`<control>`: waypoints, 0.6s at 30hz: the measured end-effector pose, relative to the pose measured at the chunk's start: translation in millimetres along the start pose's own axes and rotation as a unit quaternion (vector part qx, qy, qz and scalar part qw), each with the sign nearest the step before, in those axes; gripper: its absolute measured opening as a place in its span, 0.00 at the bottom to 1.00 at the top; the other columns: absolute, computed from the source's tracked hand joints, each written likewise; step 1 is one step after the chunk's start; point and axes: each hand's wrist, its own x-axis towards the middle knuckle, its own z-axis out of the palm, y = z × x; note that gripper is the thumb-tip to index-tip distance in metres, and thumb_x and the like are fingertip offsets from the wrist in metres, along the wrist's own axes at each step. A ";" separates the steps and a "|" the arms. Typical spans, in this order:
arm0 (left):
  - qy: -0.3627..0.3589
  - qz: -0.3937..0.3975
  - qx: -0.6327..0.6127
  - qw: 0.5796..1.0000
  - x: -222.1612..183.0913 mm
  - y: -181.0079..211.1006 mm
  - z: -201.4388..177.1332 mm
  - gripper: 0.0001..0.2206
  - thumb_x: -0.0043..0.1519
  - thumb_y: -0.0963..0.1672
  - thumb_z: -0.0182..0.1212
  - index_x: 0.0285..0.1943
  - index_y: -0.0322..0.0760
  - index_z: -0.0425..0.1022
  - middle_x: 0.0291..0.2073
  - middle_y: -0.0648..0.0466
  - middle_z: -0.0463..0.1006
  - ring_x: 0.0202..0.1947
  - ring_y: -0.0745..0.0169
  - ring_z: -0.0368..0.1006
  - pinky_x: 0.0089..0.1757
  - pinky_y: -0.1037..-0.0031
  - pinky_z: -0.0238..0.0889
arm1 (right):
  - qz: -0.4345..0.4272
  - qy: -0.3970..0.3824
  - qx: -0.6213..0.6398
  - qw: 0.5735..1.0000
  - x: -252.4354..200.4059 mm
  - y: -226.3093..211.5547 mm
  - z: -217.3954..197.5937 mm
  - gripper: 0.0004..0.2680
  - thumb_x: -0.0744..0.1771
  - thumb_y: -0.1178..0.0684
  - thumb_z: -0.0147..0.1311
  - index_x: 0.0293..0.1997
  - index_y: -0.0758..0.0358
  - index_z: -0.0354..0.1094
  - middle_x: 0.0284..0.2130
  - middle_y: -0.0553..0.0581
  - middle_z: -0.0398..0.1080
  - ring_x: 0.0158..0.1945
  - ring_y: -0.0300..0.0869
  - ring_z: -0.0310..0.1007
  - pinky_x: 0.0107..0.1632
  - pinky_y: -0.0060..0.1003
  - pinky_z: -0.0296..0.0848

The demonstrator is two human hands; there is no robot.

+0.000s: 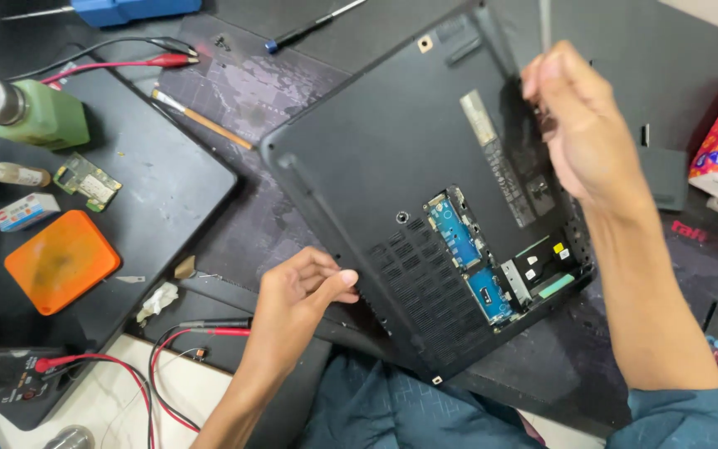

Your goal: Disassembling a laptop by removing screws, extraction of the battery, and using a pry tool to open the case.

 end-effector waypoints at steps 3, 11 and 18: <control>-0.007 -0.005 0.080 0.997 21.5 3.1 0.8 0.09 0.62 0.42 0.64 0.35 0.27 0.71 0.26 0.51 0.79 0.28 0.65 0.78 0.34 0.73 0.74 | 0.013 -0.023 -0.056 0.998 7.1 33.4 -5.4 0.11 0.77 0.48 0.42 0.40 0.59 0.60 0.38 0.45 0.61 0.45 0.33 0.56 0.54 0.28 0.58; 0.039 0.036 0.404 0.913 34.8 21.1 10.1 0.22 0.60 0.53 0.64 0.32 0.25 0.74 0.20 0.43 0.76 0.24 0.48 0.76 0.32 0.60 0.67 | -0.021 -0.019 -0.306 0.952 4.4 32.0 15.7 0.10 0.75 0.50 0.41 0.40 0.63 0.62 0.34 0.54 0.65 0.41 0.41 0.62 0.48 0.34 0.63; -0.012 0.026 0.587 0.809 42.8 35.8 8.4 0.29 0.60 0.59 0.59 0.31 0.27 0.76 0.26 0.37 0.79 0.33 0.34 0.77 0.37 0.50 0.67 | 0.051 0.037 -0.413 0.908 6.8 1.1 34.9 0.09 0.74 0.50 0.43 0.43 0.67 0.64 0.30 0.63 0.68 0.31 0.53 0.68 0.38 0.45 0.65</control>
